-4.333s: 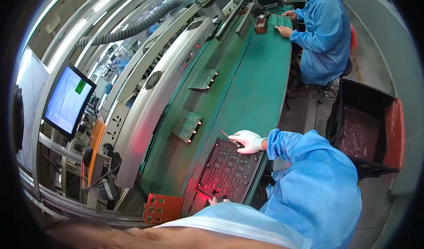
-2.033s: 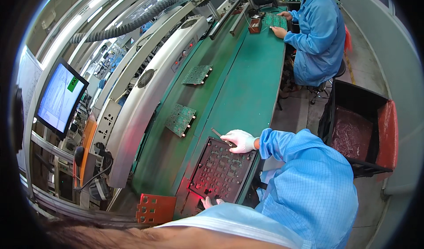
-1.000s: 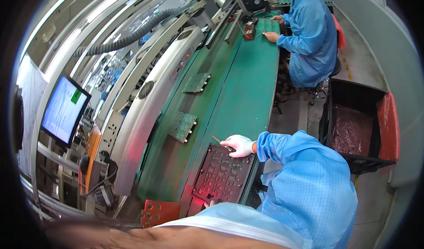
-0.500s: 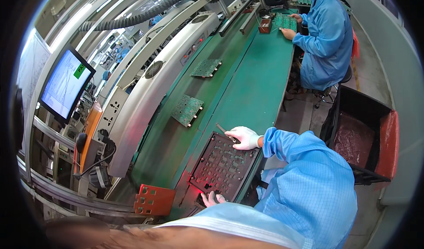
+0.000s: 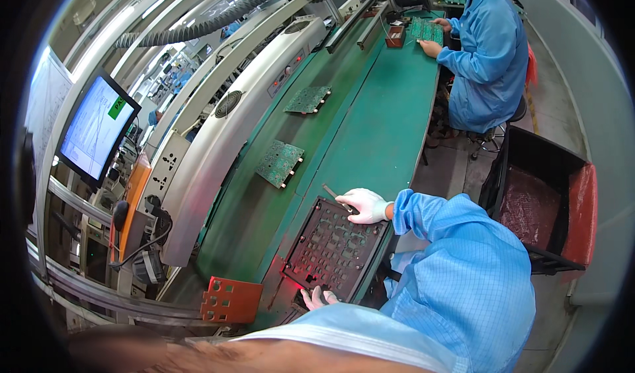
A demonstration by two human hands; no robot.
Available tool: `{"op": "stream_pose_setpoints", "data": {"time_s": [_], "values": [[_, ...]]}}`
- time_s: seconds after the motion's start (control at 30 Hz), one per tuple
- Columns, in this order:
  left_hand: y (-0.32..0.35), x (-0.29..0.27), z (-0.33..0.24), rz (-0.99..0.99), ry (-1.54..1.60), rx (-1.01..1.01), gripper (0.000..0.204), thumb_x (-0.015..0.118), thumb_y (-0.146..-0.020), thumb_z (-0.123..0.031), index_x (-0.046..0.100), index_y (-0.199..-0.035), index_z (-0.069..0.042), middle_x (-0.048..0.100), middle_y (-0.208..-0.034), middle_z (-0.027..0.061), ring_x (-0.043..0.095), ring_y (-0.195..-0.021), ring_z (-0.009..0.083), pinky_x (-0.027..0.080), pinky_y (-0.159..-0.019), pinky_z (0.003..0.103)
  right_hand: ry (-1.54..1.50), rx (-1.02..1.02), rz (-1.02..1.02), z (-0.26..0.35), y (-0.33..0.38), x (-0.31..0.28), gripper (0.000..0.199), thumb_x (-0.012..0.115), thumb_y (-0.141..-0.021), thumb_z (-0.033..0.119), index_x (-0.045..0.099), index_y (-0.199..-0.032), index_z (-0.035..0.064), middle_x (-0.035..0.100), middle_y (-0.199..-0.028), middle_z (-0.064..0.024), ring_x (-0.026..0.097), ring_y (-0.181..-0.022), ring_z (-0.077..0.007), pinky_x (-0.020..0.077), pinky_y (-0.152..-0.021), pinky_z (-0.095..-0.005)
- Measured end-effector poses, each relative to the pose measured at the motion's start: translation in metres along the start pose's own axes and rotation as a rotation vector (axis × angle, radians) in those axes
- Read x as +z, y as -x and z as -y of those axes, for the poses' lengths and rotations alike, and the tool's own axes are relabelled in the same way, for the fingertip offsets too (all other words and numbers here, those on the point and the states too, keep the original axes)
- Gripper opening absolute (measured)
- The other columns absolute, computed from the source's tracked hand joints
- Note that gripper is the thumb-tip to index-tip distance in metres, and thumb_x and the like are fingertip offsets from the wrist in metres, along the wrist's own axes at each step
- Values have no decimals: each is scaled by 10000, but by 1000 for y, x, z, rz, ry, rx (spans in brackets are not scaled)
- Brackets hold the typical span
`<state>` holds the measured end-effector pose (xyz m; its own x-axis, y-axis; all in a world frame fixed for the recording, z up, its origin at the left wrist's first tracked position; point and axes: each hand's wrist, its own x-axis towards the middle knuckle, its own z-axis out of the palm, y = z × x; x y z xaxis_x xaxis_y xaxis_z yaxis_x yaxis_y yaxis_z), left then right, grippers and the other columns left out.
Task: Assembling components and placing templates onto PCB boards at an industrial assembly line workstation.
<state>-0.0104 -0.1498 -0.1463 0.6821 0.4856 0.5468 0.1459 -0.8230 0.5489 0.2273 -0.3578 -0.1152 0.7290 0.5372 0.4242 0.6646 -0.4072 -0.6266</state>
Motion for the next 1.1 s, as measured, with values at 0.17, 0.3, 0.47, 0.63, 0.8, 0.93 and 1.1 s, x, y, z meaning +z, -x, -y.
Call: {"op": "stream_pose_setpoints", "data": {"time_s": [0.17,0.3,0.47,0.63,0.8,0.93,1.1], "values": [[1,2,2,-33,-39,45,277,642,-758,-88,603,-1017,2,444,-1307,278,516,-1126,397,447,-917,415,-20,35,39,1,1,-2,604,650,-670,214,499,-1228,37,576,-1083,-160,533,-1037,-336,418,-909,-409],[1,1,-3,-37,-44,31,261,639,-758,-87,613,-1002,4,444,-1318,262,513,-1131,396,446,-917,415,-9,31,33,1,1,-2,606,643,-678,222,495,-1237,44,569,-1104,-152,523,-1056,-330,409,-925,-400],[-1,-1,-6,-9,-63,-4,236,628,-765,-85,624,-980,12,446,-1335,225,521,-1123,385,449,-910,413,-6,16,27,-4,2,1,613,638,-682,228,489,-1248,45,568,-1108,-154,522,-1059,-328,408,-927,-398],[-1,-1,-6,-21,-51,2,255,625,-768,-95,619,-1004,2,447,-1334,226,524,-1120,383,452,-905,415,-8,12,21,-4,1,2,605,636,-678,226,500,-1238,42,568,-1107,-158,524,-1055,-328,409,-926,-398],[1,3,0,-38,-64,22,278,636,-766,-91,609,-1034,-22,453,-1328,225,530,-1108,388,462,-888,423,-11,17,24,-3,1,2,603,637,-672,226,505,-1231,40,573,-1099,-155,529,-1046,-329,415,-916,-400],[0,1,-3,-40,-78,32,263,636,-770,-97,612,-1023,-28,459,-1321,223,535,-1097,393,467,-878,424,-14,25,29,0,1,-2,599,637,-670,227,507,-1223,37,576,-1090,-152,533,-1034,-334,420,-904,-404],[-1,-2,-6,-17,-67,-1,254,635,-771,-101,617,-1012,-23,462,-1319,220,528,-1109,387,461,-888,424,-17,29,24,-2,1,1,605,638,-669,231,502,-1227,41,572,-1093,-152,526,-1041,-333,415,-907,-404]]}}
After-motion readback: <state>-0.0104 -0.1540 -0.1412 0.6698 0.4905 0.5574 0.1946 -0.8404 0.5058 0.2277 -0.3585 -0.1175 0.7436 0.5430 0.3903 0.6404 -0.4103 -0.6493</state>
